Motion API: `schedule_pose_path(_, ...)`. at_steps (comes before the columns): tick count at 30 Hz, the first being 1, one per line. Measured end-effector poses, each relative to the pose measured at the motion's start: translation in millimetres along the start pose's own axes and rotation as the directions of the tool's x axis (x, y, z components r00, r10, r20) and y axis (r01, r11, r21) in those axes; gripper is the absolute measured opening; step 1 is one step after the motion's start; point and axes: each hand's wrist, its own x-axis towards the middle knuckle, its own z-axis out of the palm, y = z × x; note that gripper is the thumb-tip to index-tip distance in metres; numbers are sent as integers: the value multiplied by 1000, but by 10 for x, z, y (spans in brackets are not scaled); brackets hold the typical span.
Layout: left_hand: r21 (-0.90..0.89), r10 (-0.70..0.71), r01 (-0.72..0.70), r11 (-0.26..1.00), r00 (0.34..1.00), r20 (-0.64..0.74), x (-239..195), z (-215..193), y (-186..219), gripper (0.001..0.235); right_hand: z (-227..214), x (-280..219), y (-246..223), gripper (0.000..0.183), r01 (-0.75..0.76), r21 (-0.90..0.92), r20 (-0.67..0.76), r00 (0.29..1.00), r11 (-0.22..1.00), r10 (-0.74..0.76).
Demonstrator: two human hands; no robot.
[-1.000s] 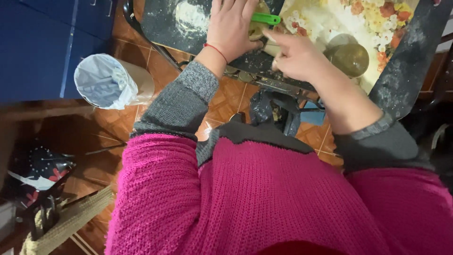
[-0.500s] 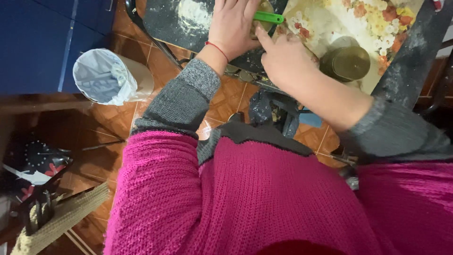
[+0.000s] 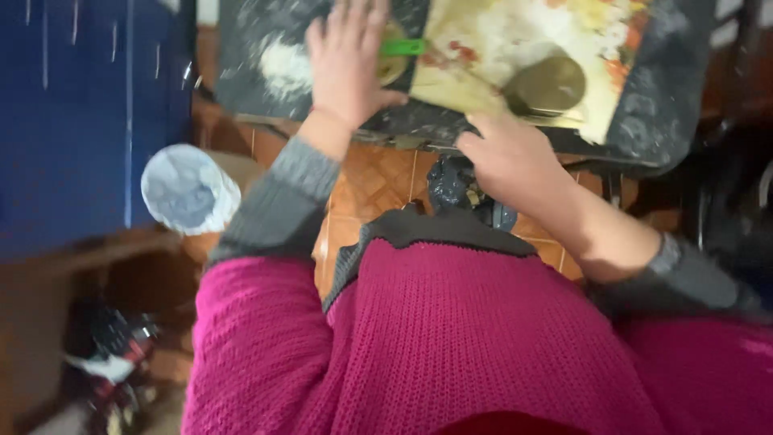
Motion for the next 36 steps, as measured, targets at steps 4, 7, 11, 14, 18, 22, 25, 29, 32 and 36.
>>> schedule_pose_path(4, -16, 97, -98, 995, 992, -81, 162, 170, 632, 113, 358, -854, 362, 29, -190, 342, -267, 919, 921, 289)
schedule_pose_path(7, -166, 177, -185, 969, 982, -64, 401, 597, 1132, 75, 747, -1483, 538, 34, -422, 408, -209, 820, 810, 533)
schedule_pose_path(11, -271, 185, -149, 951, 976, 115, 800, 1132, 1545, 54, 1050, -2174, 582, 34, -574, 419, -225, 685, 703, 693)
schedule_pose_path(14, -250, 193, -127, 960, 946, 261, 1030, 1190, 1704, 60, 1140, -2513, 525, 35, -655, 452, -197, 588, 605, 784)
schedule_pose_path(18, -233, 288, -201, 951, 852, 437, 1215, 1203, 1829, 63, 1370, -2817, 417, 29, -714, 480, -205, 472, 509, 857)
schedule_pose_path(22, -301, 487, -389, 871, 769, 415, 1292, 1230, 1875, 62, 1543, -3007, 390, 17, -713, 476, -228, 466, 516, 855)
schedule_pose_path(25, -381, 658, -539, 751, 656, 370, 1314, 1167, 1848, 64, 1482, -3017, 387, 24, -732, 485, -185, 448, 478, 875)
schedule_pose_path(29, -445, 823, -693, 567, 479, 304, 1331, 1047, 1776, 72, 1454, -2948, 461, 26, -694, 430, -286, 502, 577, 816)
schedule_pose_path(32, -458, 884, -758, 464, 367, 289, 1308, 909, 1757, 67, 1440, -2857, 518, 29, -692, 420, -272, 521, 587, 809)
schedule_pose_path(36, -477, 912, -781, 403, 298, 283, 1267, 513, 1550, 53, 1308, -2670, 571, 29, -722, 441, -178, 512, 533, 841)
